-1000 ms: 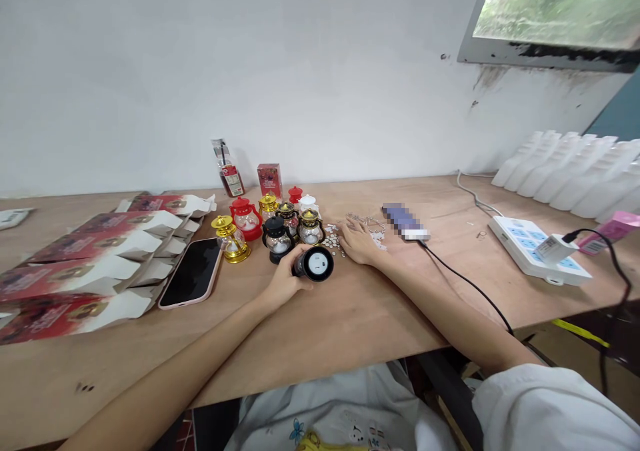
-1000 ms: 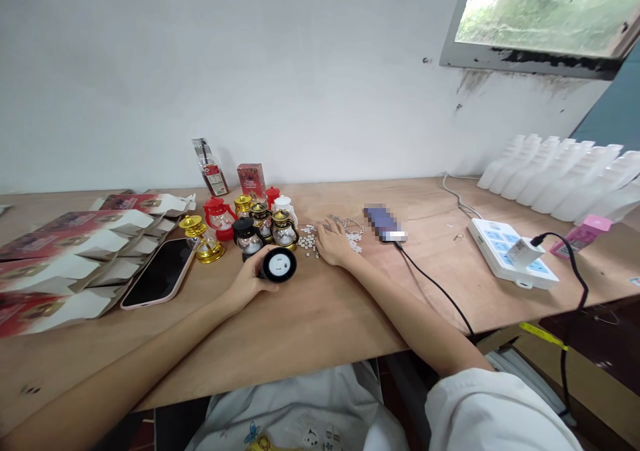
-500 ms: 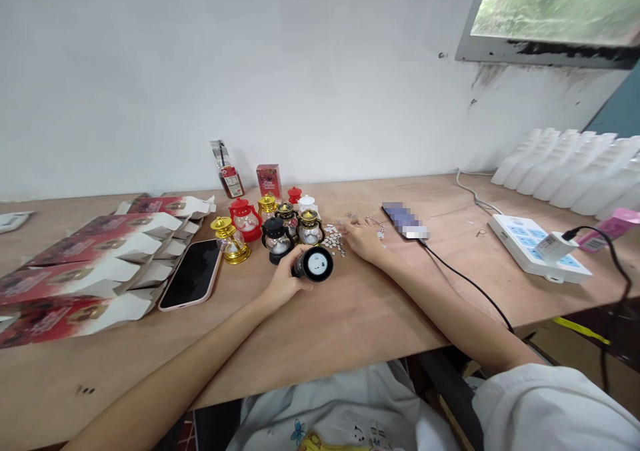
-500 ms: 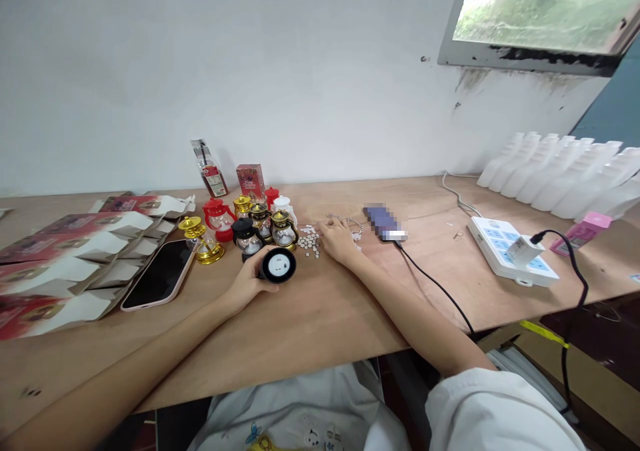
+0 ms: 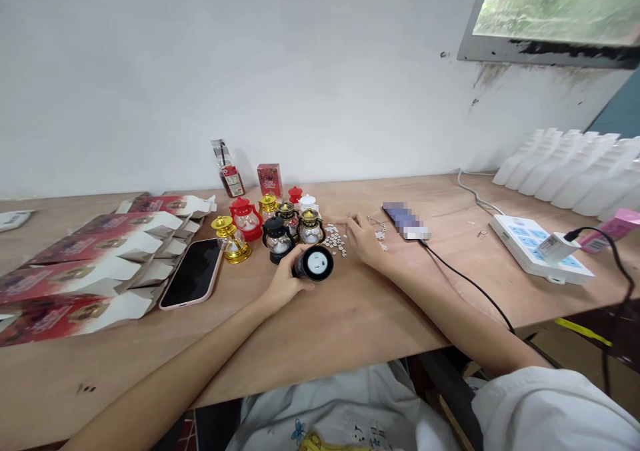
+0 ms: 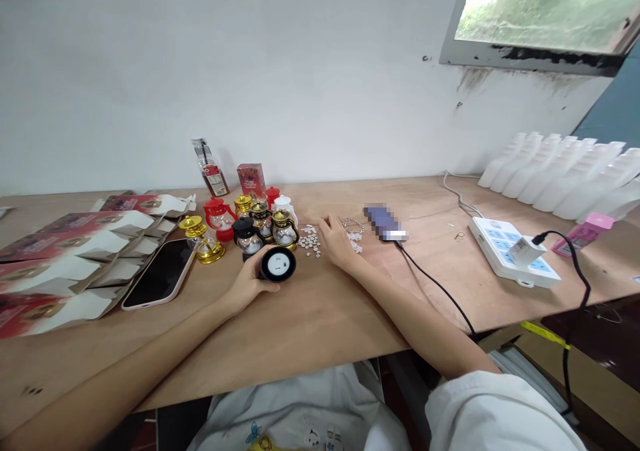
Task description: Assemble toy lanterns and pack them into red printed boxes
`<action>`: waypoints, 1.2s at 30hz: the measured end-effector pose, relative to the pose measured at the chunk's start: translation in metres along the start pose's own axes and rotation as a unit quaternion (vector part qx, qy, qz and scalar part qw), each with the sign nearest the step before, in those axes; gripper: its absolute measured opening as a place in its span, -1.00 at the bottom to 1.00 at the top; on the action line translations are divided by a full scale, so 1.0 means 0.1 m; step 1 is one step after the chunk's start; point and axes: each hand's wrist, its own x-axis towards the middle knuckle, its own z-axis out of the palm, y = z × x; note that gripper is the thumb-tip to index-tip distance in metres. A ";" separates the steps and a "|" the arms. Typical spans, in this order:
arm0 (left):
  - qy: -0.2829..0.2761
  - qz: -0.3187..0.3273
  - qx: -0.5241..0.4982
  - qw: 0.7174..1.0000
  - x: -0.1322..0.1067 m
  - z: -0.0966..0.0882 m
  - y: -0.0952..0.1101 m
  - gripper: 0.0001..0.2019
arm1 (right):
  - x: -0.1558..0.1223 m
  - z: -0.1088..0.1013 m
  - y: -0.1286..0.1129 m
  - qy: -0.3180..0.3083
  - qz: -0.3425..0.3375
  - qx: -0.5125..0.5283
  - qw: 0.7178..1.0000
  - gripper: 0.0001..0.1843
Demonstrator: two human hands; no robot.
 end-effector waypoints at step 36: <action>0.076 0.134 0.213 0.965 -0.08 0.06 0.02 -0.58 | -0.21 -0.47 -0.72 0.063 -0.118 0.311 0.941 -0.81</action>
